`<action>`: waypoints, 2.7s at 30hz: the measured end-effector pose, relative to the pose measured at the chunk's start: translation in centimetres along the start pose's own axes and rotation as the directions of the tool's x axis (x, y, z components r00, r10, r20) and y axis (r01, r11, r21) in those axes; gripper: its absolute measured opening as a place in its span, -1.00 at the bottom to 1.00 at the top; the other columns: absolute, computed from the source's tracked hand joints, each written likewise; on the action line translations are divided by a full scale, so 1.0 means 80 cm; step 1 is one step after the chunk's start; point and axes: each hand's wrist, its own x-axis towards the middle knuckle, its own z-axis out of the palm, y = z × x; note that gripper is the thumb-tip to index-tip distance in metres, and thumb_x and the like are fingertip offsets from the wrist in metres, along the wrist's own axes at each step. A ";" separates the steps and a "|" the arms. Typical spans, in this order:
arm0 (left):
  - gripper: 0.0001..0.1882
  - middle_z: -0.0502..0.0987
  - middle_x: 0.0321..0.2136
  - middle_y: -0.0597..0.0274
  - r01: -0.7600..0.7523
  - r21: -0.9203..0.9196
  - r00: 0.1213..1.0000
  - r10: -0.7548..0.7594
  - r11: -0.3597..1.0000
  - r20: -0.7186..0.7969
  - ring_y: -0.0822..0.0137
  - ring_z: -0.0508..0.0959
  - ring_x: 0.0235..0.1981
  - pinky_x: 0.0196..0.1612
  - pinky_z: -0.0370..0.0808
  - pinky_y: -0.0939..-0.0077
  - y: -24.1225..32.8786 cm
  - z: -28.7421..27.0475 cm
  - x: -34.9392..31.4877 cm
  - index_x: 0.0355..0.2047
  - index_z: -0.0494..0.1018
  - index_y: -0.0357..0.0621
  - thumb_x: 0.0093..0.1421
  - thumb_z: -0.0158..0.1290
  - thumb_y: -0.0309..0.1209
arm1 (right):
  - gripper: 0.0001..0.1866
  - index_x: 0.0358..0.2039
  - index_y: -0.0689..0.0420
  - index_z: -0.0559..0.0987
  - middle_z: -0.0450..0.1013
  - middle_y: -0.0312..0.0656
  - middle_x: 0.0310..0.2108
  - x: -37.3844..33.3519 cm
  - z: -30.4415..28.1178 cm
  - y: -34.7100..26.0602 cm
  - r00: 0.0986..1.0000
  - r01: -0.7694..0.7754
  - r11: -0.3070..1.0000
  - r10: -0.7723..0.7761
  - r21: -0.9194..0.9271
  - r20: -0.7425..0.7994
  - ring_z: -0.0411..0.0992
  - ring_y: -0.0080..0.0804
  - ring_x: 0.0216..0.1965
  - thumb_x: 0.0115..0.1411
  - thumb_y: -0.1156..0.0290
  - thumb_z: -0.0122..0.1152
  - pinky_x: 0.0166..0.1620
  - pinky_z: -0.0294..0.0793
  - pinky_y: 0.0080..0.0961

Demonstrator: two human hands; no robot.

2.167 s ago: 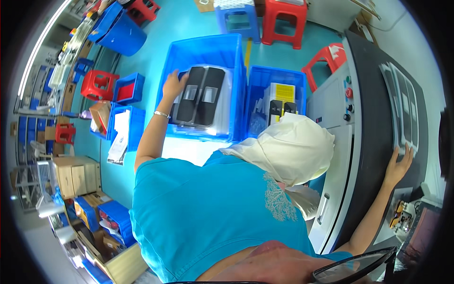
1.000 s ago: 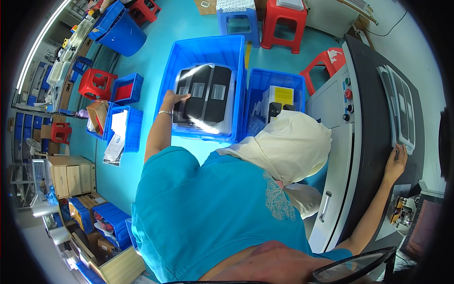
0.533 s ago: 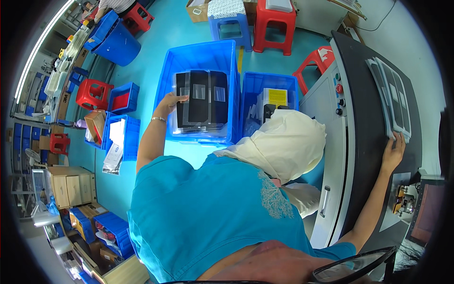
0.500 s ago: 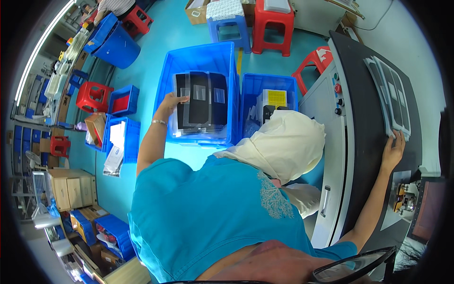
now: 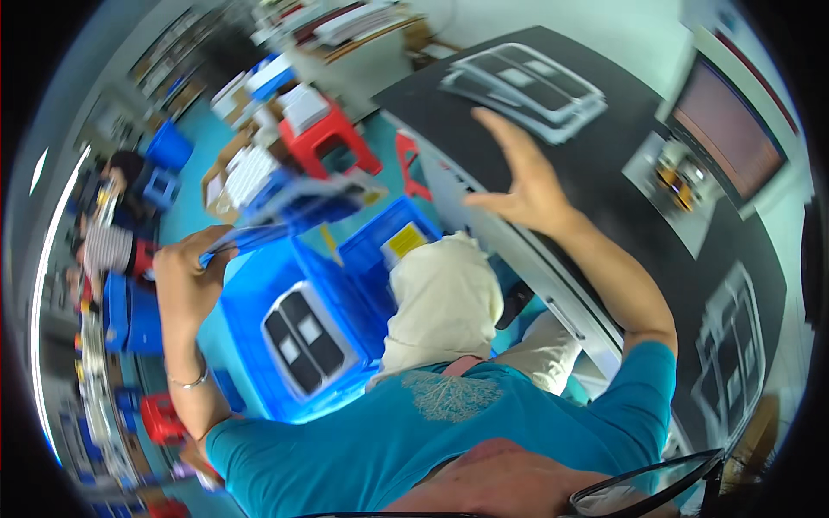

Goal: The person takes a stack of plastic sheets from a blue container and places it on the workbench. The person then feeds the plastic sheets one by one into a punching machine and stacks the processed sheets on the table.

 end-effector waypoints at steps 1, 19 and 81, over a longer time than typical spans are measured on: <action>-0.75 0.60 -0.48 -0.07 -0.133 -0.060 0.991 0.134 0.989 0.016 -0.03 0.64 -0.45 -0.39 0.50 0.37 0.022 -0.003 0.026 -0.29 0.60 -0.27 -0.04 0.30 -0.58 | 0.13 0.37 0.20 0.16 0.18 0.02 0.36 -0.001 0.000 -0.010 1.000 0.005 0.998 -0.005 0.057 -0.001 0.15 -0.02 0.37 -0.10 0.04 0.58 0.37 0.14 -0.21; -0.25 0.50 0.06 0.06 -0.778 0.250 0.468 0.797 0.576 -0.381 0.00 0.48 0.09 0.07 0.41 0.08 0.304 0.173 0.495 0.19 0.36 0.03 -0.02 0.34 -0.19 | -0.58 -0.02 0.28 0.49 0.54 -0.12 -0.09 0.029 -0.062 0.164 0.485 -0.116 0.524 0.771 0.844 -0.412 0.54 -0.39 -0.12 0.14 0.49 0.44 -0.04 0.56 -0.41; -0.27 0.60 -0.08 -0.01 0.815 -0.315 -0.134 -0.685 -0.487 0.716 0.11 0.62 -0.15 -0.02 0.48 0.22 -0.238 0.343 -0.489 -0.06 0.53 -0.36 -0.11 0.48 -0.07 | -0.67 -0.01 0.18 0.62 0.55 -0.12 -0.07 -0.081 -0.090 0.379 0.457 -0.815 0.573 0.725 0.084 -0.516 0.58 -0.33 -0.18 0.27 0.36 0.12 -0.17 0.65 -0.50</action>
